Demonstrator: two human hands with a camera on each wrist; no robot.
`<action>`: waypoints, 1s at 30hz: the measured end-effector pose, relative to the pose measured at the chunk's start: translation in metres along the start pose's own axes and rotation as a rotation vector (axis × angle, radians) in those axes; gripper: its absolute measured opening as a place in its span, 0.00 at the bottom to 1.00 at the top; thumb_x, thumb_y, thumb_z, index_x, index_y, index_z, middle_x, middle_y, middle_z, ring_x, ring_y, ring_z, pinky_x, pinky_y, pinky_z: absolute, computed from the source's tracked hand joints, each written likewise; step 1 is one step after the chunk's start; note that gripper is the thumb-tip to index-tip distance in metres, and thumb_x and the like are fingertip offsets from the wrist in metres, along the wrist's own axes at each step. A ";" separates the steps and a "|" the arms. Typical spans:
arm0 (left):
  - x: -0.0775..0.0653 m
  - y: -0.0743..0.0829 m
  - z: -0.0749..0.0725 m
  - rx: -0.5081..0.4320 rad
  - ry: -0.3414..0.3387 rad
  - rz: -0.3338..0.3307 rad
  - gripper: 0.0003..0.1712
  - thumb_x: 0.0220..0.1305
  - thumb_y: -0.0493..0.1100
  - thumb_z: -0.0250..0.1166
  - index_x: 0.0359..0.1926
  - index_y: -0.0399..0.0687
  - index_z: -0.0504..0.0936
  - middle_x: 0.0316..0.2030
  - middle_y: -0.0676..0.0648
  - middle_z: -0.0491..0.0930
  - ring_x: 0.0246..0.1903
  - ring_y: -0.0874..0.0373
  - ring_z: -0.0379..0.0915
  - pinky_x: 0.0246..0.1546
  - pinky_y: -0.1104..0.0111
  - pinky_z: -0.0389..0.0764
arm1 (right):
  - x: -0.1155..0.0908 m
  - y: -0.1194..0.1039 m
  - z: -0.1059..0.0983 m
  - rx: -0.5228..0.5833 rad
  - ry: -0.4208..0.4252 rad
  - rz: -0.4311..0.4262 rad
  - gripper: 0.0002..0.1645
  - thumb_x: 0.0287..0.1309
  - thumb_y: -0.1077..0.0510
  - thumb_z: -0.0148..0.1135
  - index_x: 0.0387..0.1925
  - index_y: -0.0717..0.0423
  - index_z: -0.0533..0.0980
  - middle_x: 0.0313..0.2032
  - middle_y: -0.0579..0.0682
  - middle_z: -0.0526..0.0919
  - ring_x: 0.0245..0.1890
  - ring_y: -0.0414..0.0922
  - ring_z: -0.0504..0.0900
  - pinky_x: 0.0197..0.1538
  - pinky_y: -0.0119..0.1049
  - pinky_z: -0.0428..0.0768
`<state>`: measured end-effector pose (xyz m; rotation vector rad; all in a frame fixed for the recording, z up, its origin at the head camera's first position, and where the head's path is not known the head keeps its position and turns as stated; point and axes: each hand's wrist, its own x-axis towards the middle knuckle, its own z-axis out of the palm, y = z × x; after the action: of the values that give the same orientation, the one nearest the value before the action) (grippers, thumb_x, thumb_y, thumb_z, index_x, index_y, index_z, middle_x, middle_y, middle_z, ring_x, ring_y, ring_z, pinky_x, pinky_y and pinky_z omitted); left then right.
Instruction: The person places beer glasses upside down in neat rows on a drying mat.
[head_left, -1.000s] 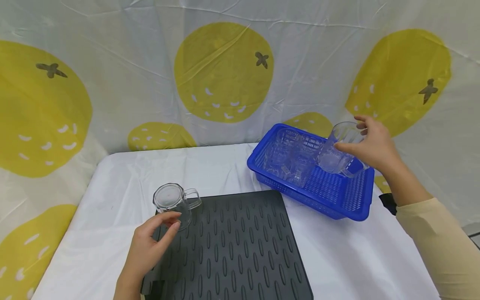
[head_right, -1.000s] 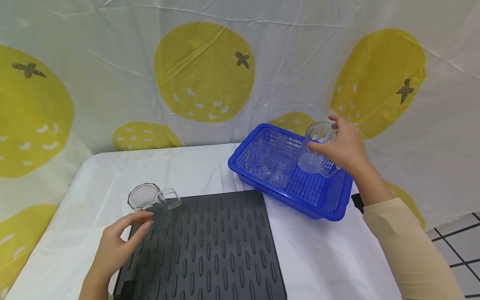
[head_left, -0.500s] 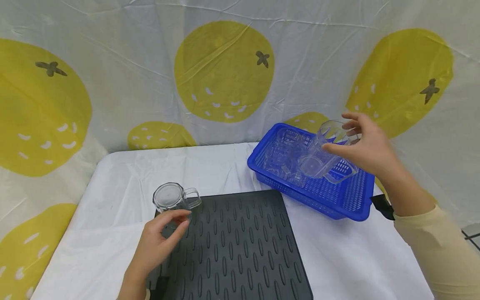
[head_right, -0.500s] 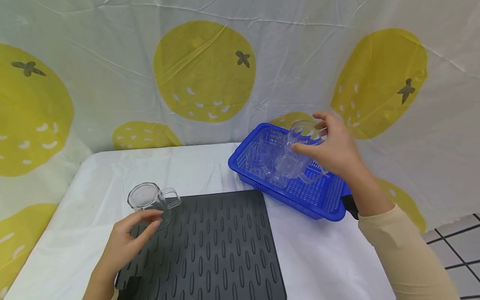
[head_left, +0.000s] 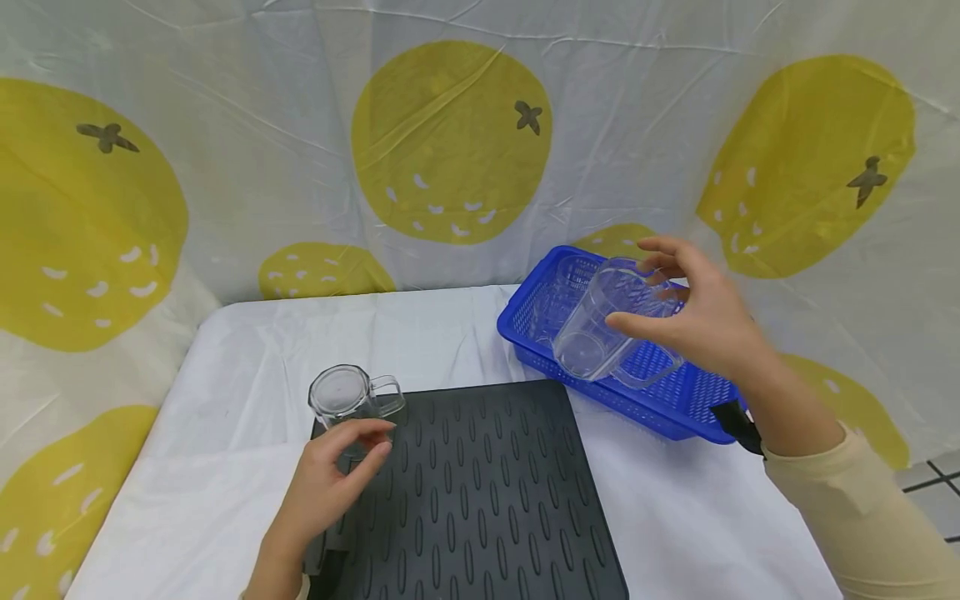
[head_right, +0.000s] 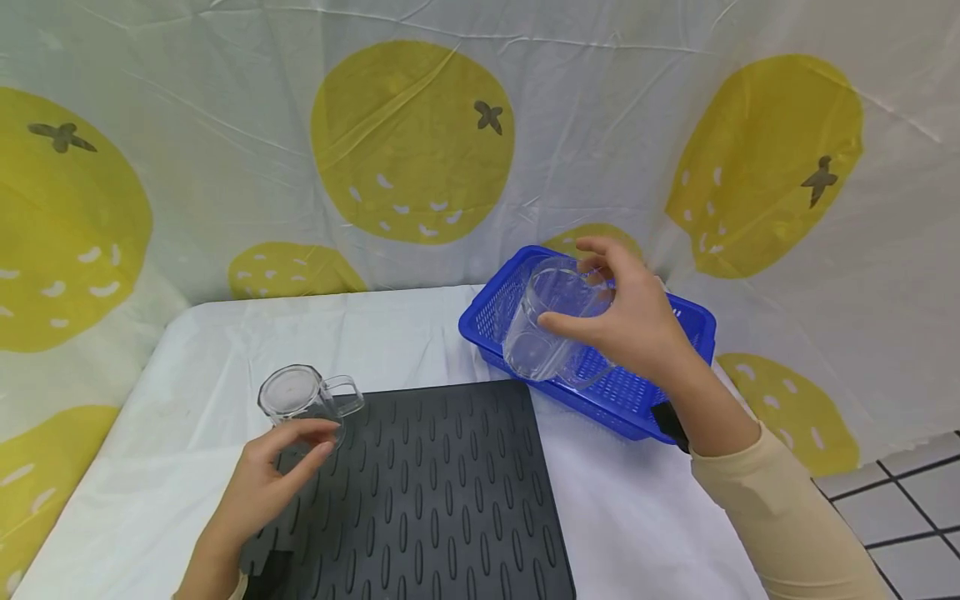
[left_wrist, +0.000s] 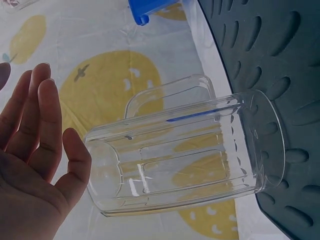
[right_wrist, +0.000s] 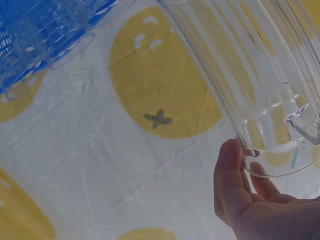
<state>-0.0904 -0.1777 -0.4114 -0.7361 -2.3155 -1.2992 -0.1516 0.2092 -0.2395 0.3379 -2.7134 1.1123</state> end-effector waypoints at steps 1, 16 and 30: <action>0.000 0.000 0.000 -0.001 -0.003 -0.002 0.17 0.55 0.32 0.65 0.46 0.51 0.80 0.37 0.56 0.79 0.36 0.64 0.73 0.38 0.74 0.73 | 0.000 -0.001 0.002 0.010 -0.001 -0.011 0.49 0.43 0.52 0.74 0.65 0.47 0.59 0.52 0.53 0.69 0.51 0.51 0.68 0.51 0.46 0.66; 0.001 0.000 0.008 -0.029 -0.054 -0.017 0.16 0.58 0.36 0.65 0.47 0.54 0.79 0.39 0.56 0.78 0.38 0.64 0.73 0.40 0.73 0.72 | -0.009 -0.010 0.026 0.077 -0.054 -0.145 0.48 0.42 0.56 0.75 0.65 0.46 0.60 0.51 0.52 0.70 0.51 0.50 0.70 0.53 0.48 0.70; 0.014 0.016 0.020 -0.020 -0.088 0.014 0.25 0.52 0.33 0.68 0.53 0.47 0.75 0.45 0.52 0.76 0.43 0.57 0.72 0.43 0.65 0.73 | -0.018 -0.023 0.045 0.162 -0.082 -0.239 0.47 0.40 0.58 0.76 0.63 0.45 0.63 0.52 0.50 0.72 0.52 0.47 0.71 0.53 0.34 0.71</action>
<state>-0.0926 -0.1495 -0.4032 -0.8308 -2.3644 -1.3104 -0.1316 0.1643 -0.2603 0.7260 -2.5693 1.2734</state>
